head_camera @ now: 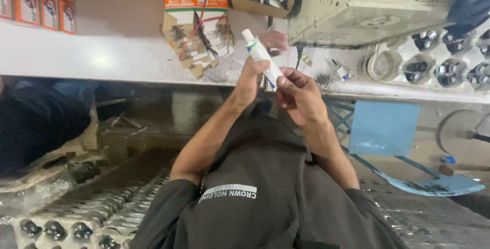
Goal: The person fills small plastic tubes with liquid from a squeeze bottle, caps each tube, and places the filled tubes into a cardboard box on the workbench. They repeatedly pick up empty tubes, squeeze liquid into them, and set finished tubes aside among trays of black plug components.
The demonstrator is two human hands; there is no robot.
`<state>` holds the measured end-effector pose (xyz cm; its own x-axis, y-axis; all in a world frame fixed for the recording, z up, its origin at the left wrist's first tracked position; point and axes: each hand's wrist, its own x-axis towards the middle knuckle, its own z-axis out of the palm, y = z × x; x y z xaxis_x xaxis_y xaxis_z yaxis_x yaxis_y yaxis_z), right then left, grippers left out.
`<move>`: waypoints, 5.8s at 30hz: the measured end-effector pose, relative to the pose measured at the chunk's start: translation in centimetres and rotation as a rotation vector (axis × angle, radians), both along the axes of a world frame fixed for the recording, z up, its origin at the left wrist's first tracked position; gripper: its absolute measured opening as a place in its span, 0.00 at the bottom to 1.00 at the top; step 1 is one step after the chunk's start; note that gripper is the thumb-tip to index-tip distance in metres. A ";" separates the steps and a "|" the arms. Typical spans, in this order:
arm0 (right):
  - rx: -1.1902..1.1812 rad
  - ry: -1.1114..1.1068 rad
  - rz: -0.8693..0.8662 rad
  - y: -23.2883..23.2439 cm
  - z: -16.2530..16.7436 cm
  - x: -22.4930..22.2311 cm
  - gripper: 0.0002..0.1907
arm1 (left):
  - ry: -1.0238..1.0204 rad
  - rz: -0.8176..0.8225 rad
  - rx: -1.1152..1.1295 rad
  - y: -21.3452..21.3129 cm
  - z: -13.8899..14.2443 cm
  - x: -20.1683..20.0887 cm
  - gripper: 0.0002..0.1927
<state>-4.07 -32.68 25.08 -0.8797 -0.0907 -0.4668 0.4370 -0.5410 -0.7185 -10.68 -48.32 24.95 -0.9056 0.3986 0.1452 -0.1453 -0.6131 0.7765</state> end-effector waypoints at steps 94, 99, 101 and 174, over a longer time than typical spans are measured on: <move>1.269 0.792 0.362 2.0 -14.5 5.6 0.11 | -0.624 -0.053 -0.199 2.4 -19.7 10.0 0.21; 1.346 0.374 0.012 -0.3 -15.9 -9.4 0.10 | -0.575 0.108 -0.365 -3.1 -17.7 5.3 0.13; 1.598 0.230 0.221 -1.3 -17.5 -13.6 0.18 | -0.458 0.148 -0.589 -4.9 -15.9 4.6 0.14; 1.313 0.423 0.513 -1.7 2.6 -1.9 0.21 | 0.783 -0.677 -1.509 -5.1 5.6 -4.7 0.15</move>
